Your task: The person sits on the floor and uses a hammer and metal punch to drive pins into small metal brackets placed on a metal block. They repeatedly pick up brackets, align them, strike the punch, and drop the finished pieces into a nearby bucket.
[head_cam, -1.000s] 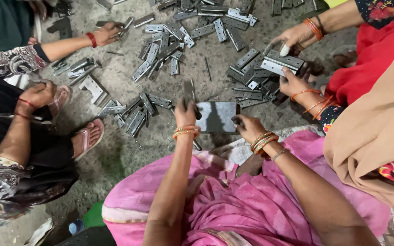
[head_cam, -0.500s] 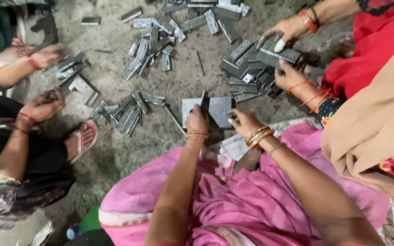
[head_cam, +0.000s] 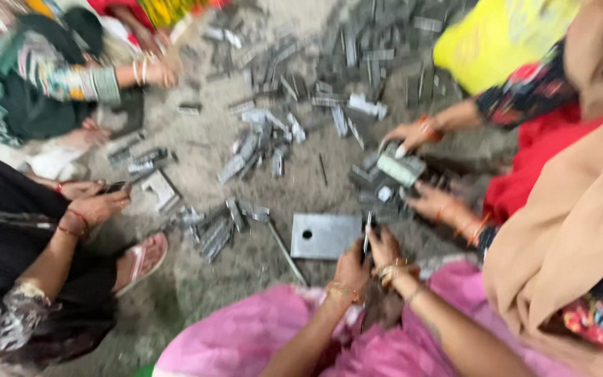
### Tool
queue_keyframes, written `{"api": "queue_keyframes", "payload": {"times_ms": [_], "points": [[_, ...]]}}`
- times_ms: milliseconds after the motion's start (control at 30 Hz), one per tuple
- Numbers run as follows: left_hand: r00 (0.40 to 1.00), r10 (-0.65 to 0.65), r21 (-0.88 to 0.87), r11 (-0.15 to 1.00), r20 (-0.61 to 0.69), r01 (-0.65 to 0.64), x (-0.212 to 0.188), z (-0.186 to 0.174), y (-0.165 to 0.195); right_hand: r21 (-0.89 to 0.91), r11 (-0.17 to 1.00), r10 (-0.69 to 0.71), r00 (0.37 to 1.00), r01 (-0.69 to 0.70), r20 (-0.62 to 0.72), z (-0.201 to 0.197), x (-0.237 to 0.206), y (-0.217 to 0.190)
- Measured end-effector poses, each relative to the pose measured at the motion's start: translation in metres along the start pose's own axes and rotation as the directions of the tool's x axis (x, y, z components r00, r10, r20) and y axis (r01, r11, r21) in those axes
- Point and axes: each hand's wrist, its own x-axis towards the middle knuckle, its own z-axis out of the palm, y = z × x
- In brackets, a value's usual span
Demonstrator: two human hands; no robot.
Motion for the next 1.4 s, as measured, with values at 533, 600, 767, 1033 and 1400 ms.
{"api": "queue_keyframes", "payload": {"times_ms": [533,600,767,1033,1400], "points": [[0.991,-0.08,-0.153,0.986,-0.109,0.063,-0.056,-0.084,0.062,0.032,0.971,-0.227,0.961,0.235,-0.16,0.035,-0.071,-0.003],[0.984,-0.154,-0.135,0.981,-0.085,0.141,-0.056,-0.077,0.059,0.008,0.977,-0.21,0.965,0.214,-0.156,0.035,-0.071,0.005],[0.998,0.003,-0.063,0.998,-0.06,-0.007,-0.051,-0.063,0.043,-0.033,0.994,-0.103,0.991,0.101,-0.081,0.029,-0.066,0.017],[0.987,-0.13,0.179,0.978,0.099,0.111,-0.049,-0.057,0.044,-0.015,0.985,-0.172,0.98,0.172,-0.095,0.028,-0.061,0.023],[0.989,-0.069,0.274,0.961,0.134,0.03,-0.051,-0.058,0.044,-0.089,0.979,-0.19,0.977,0.182,-0.1,0.03,-0.061,0.027]]}}
